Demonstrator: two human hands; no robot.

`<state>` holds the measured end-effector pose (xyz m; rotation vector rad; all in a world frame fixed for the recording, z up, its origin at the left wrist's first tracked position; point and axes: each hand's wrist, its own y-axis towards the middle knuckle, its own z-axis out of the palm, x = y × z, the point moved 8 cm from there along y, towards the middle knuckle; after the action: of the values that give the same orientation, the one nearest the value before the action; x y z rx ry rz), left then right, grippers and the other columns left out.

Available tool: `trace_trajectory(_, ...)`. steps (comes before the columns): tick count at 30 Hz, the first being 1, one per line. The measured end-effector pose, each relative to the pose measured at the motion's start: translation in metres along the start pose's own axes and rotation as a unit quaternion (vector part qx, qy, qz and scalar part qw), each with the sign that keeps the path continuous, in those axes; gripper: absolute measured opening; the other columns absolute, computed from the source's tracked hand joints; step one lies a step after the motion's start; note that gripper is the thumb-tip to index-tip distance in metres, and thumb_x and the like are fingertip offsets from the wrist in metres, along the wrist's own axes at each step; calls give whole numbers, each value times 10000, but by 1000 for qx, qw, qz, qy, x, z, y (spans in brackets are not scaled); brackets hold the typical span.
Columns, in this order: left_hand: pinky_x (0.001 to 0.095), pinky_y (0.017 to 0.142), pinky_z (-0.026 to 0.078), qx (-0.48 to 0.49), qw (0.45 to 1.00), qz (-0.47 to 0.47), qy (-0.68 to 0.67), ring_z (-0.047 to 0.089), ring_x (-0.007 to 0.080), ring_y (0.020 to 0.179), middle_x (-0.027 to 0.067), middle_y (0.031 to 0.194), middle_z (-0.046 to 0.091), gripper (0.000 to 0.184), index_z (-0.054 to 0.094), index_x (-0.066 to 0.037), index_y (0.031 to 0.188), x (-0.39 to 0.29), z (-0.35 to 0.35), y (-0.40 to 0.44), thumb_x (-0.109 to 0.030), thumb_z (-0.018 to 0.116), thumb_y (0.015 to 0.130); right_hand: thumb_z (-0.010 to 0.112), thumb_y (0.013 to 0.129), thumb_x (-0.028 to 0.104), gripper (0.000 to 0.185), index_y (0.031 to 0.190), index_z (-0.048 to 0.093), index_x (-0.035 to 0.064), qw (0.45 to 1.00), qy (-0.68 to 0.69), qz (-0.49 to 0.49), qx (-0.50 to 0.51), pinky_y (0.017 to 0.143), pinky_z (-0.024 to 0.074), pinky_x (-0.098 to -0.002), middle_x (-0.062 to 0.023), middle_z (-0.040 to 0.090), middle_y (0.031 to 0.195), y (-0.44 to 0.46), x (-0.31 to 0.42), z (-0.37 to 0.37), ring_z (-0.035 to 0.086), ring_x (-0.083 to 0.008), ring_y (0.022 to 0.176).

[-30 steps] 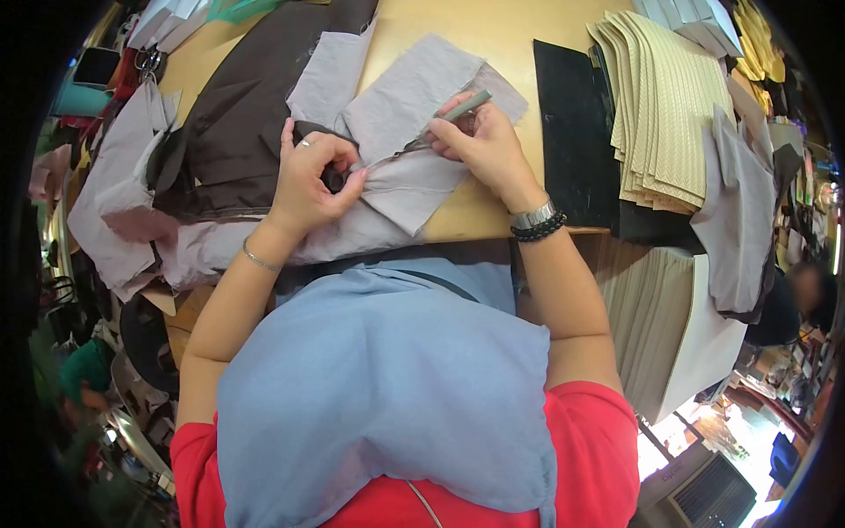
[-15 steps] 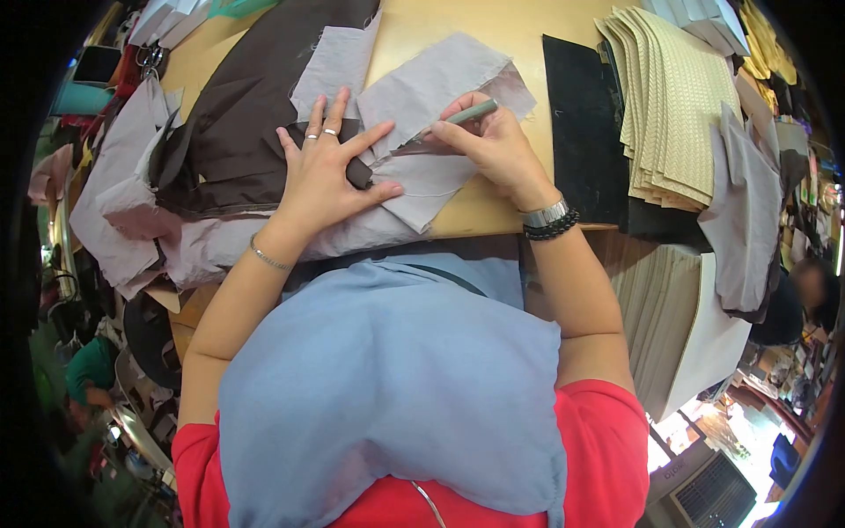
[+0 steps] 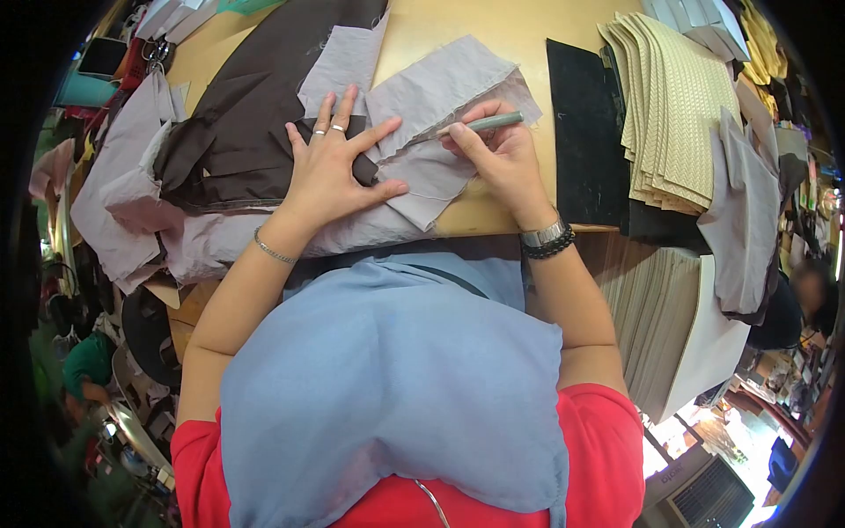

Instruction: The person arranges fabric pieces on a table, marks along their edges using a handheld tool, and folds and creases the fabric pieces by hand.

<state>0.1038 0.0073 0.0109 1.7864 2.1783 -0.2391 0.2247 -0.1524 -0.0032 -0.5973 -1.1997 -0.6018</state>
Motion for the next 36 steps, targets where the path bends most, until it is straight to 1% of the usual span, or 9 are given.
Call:
trace_trajectory(4, 819, 1023, 98, -2, 1000, 2, -4, 163, 439, 1486, 208, 1603, 233, 805, 578, -403, 1362, 1, 1, 0, -682, 768, 631, 660, 947, 69, 176, 1034, 510, 39, 999, -43, -17, -6, 788, 558, -245, -84, 690, 964, 1, -2, -1, 685, -125, 876)
trace_trajectory(10, 819, 1024, 95, -2, 1000, 3, -7, 168, 439, 1484, 207, 1601, 239, 812, 580, -399, 1361, 1, 1, 0, -684, 770, 625, 666, 945, 79, 180, 1033, 515, 36, 998, -53, -12, -11, 766, 553, -233, -68, 679, 944, 3, -2, 0, 677, -111, 862)
trace_trajectory(13, 818, 1025, 93, -6, 1000, 4, -9, 172, 439, 1483, 207, 1601, 241, 815, 579, -397, 1362, 1, 1, 0, -685, 770, 624, 676, 938, 83, 182, 1031, 529, 32, 996, -83, -20, -11, 760, 552, -232, -66, 675, 946, 5, -3, 0, 672, -106, 854)
trace_trajectory(22, 810, 1034, 86, -4, 1000, 1, -20, 174, 435, 1484, 207, 1603, 239, 820, 584, -395, 1357, 1, 0, 0, -685, 774, 615, 715, 904, 104, 195, 1003, 562, 33, 983, -180, -15, 29, 671, 511, -209, 12, 588, 851, 10, 1, 15, 607, -48, 774)
trace_trajectory(25, 807, 1038, 78, -5, 1000, 0, -28, 170, 427, 1488, 203, 1604, 240, 831, 585, -397, 1355, 2, 1, 0, -688, 778, 601, 712, 911, 124, 194, 1003, 560, 44, 992, -122, 32, 25, 657, 522, -211, -16, 639, 866, 10, -1, 19, 628, -59, 757)
trace_trajectory(28, 797, 1051, 78, -7, 1000, 1, -30, 172, 423, 1488, 215, 1591, 258, 819, 586, -396, 1350, 2, 1, 0, -672, 782, 605, 710, 918, 143, 199, 1009, 556, 56, 990, -75, 119, 13, 651, 537, -217, -64, 695, 892, 7, -4, 21, 652, -76, 743)
trace_trajectory(31, 792, 1058, 78, -11, 999, 2, -30, 174, 418, 1488, 219, 1585, 268, 812, 586, -396, 1347, 2, 1, 0, -666, 783, 607, 702, 928, 165, 199, 1017, 552, 69, 986, -69, 153, -2, 650, 542, -216, -96, 724, 920, 4, -10, 19, 667, -85, 742)
trace_trajectory(34, 793, 1057, 78, -6, 1000, 1, -27, 173, 415, 1490, 217, 1587, 266, 816, 585, -396, 1349, 2, 1, 0, -666, 783, 605, 702, 931, 193, 205, 1022, 555, 83, 986, -86, 143, 21, 643, 526, -200, -77, 724, 921, 3, -15, 23, 661, -74, 749)
trace_trajectory(36, 794, 1055, 81, 1, 1000, -1, -25, 171, 414, 1490, 216, 1589, 263, 819, 583, -397, 1350, 1, 1, 1, -668, 784, 603, 705, 930, 211, 211, 1019, 555, 92, 984, -87, 154, 30, 645, 518, -193, -67, 725, 923, 3, -16, 25, 659, -68, 760)
